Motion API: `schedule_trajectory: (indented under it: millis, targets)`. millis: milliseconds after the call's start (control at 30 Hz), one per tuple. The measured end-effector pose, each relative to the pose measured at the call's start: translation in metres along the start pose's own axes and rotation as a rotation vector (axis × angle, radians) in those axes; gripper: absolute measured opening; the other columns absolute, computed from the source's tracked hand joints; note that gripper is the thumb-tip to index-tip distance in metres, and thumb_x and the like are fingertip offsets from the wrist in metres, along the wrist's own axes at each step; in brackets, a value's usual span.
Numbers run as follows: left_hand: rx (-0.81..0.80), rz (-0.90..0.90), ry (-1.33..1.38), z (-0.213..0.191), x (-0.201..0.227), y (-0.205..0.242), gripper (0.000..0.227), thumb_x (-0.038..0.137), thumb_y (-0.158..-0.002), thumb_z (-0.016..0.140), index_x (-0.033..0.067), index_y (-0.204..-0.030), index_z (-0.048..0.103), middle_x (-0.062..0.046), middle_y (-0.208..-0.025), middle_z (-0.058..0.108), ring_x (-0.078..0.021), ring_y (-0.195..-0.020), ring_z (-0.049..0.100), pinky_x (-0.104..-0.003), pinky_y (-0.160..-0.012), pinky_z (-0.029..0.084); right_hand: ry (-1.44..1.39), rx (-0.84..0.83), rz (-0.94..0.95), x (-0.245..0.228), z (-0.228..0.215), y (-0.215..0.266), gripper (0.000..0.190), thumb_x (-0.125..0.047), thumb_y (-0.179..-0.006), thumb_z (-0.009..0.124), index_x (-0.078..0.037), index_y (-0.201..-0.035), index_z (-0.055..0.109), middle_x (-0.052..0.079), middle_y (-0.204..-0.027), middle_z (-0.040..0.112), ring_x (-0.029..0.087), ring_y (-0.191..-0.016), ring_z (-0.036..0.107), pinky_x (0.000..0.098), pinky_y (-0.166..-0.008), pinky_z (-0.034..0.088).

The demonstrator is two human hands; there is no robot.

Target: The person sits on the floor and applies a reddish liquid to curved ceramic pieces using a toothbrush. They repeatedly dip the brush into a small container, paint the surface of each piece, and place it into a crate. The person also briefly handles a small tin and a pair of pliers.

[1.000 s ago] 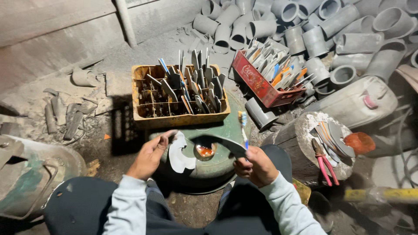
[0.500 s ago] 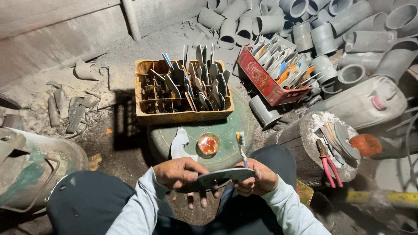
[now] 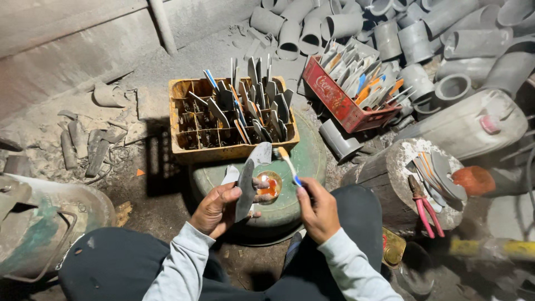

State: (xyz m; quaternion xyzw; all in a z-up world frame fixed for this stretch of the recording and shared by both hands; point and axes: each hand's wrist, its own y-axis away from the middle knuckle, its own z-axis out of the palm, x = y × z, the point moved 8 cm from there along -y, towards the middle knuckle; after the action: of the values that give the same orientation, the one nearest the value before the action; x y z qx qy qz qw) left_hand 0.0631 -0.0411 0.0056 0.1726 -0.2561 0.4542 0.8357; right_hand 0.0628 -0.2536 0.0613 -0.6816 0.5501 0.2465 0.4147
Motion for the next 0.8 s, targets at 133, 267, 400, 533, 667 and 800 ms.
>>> schedule_trajectory:
  millis: [133,267,400,533,667,800]
  targets:
    - [-0.049,-0.017,-0.024,0.007,-0.010,-0.003,0.051,0.029,-0.107,0.058,-0.0113,-0.138,0.055,-0.028,-0.131,0.062,-0.0345,-0.121,0.065,-0.047,-0.097,0.060,-0.020,-0.030,0.005,-0.012,0.017,0.001,0.018,-0.008,-0.094,0.064,-0.001,-0.109,0.071,0.013,-0.089,0.073,0.018,-0.077,0.071,0.0312,-0.071,0.055]
    - [-0.118,-0.029,0.004,0.016,-0.015,-0.001,0.050,0.026,-0.106,0.054,-0.0111,-0.138,0.053,-0.024,-0.138,0.060,-0.0330,-0.121,0.065,-0.043,-0.091,0.060,0.035,-0.026,-0.007,-0.014,0.010,-0.009,0.017,-0.005,-0.091,0.066,-0.002,-0.106,0.074,0.013,-0.082,0.071,0.022,-0.069,0.070,0.0316,-0.065,0.054]
    - [-0.125,-0.029,0.010,0.022,-0.013,-0.001,0.050,0.024,-0.106,0.053,-0.0125,-0.139,0.051,-0.024,-0.139,0.059,-0.0323,-0.121,0.064,-0.040,-0.088,0.061,0.126,0.009,0.057,-0.001,0.001,-0.011,0.018,-0.006,-0.089,0.067,-0.003,-0.105,0.076,0.014,-0.078,0.069,0.025,-0.062,0.068,0.0321,-0.059,0.052]
    - [-0.121,-0.007,0.027,0.024,-0.011,-0.001,0.050,0.024,-0.107,0.053,-0.0123,-0.141,0.050,-0.023,-0.140,0.059,-0.0319,-0.121,0.062,-0.040,-0.087,0.059,0.150,-0.054,0.014,0.015,0.001,-0.004,0.018,-0.009,-0.088,0.069,-0.003,-0.104,0.077,0.014,-0.076,0.068,0.027,-0.064,0.068,0.0337,-0.061,0.052]
    - [-0.081,0.056,-0.004,0.022,0.000,-0.001,0.051,0.023,-0.106,0.054,-0.0113,-0.143,0.047,-0.025,-0.139,0.059,-0.0337,-0.124,0.063,-0.043,-0.093,0.057,0.297,-0.072,0.014,0.062,-0.008,-0.027,0.017,-0.014,-0.089,0.069,-0.004,-0.101,0.076,0.016,-0.090,0.073,0.035,-0.080,0.072,0.0415,-0.072,0.056]
    - [-0.001,0.068,-0.026,0.009,0.012,0.000,0.052,0.023,-0.101,0.055,-0.0073,-0.142,0.046,-0.024,-0.142,0.059,-0.0344,-0.125,0.063,-0.045,-0.096,0.056,0.706,-0.506,0.212,0.134,0.038,-0.019,0.023,-0.019,-0.086,0.068,-0.009,-0.107,0.070,0.020,-0.101,0.068,0.043,-0.091,0.068,0.0521,-0.081,0.054]
